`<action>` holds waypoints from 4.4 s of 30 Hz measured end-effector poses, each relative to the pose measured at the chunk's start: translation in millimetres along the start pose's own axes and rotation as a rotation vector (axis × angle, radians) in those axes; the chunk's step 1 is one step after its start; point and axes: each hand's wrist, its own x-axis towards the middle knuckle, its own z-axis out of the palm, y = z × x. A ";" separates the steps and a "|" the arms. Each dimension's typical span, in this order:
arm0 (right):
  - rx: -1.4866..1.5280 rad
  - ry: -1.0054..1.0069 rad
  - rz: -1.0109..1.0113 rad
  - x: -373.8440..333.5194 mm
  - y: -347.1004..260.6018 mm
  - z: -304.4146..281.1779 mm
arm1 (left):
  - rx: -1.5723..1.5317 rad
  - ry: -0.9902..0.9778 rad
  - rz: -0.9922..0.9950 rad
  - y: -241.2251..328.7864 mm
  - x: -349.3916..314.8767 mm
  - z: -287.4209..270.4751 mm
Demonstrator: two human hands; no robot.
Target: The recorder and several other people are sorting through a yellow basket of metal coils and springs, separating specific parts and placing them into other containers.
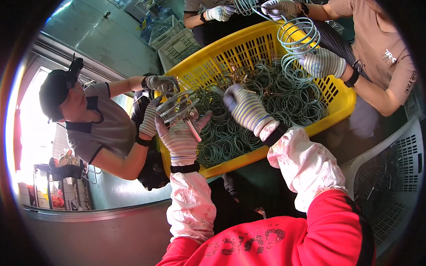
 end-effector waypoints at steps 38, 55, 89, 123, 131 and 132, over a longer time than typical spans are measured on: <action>0.695 -0.300 0.572 11.7 16.8 -13.4 | 1.108 -0.189 0.055 -40.1 -4.9 21.4; 0.363 -0.405 0.436 11.7 45.0 -9.5 | 0.878 -0.092 -0.099 -39.2 -6.8 29.2; 1.193 -0.504 0.938 16.4 39.7 -23.4 | 0.644 -0.078 0.073 -34.7 7.6 -7.4; -1.311 -1.441 0.000 -3.6 184.6 87.6 | 0.172 0.257 0.321 -12.8 16.6 26.6; -0.589 -0.666 0.015 35.4 89.6 24.6 | 0.184 0.251 0.395 -7.6 20.1 15.5; -0.527 -0.519 0.036 44.2 80.9 10.4 | 0.193 0.245 0.402 -8.6 21.6 16.2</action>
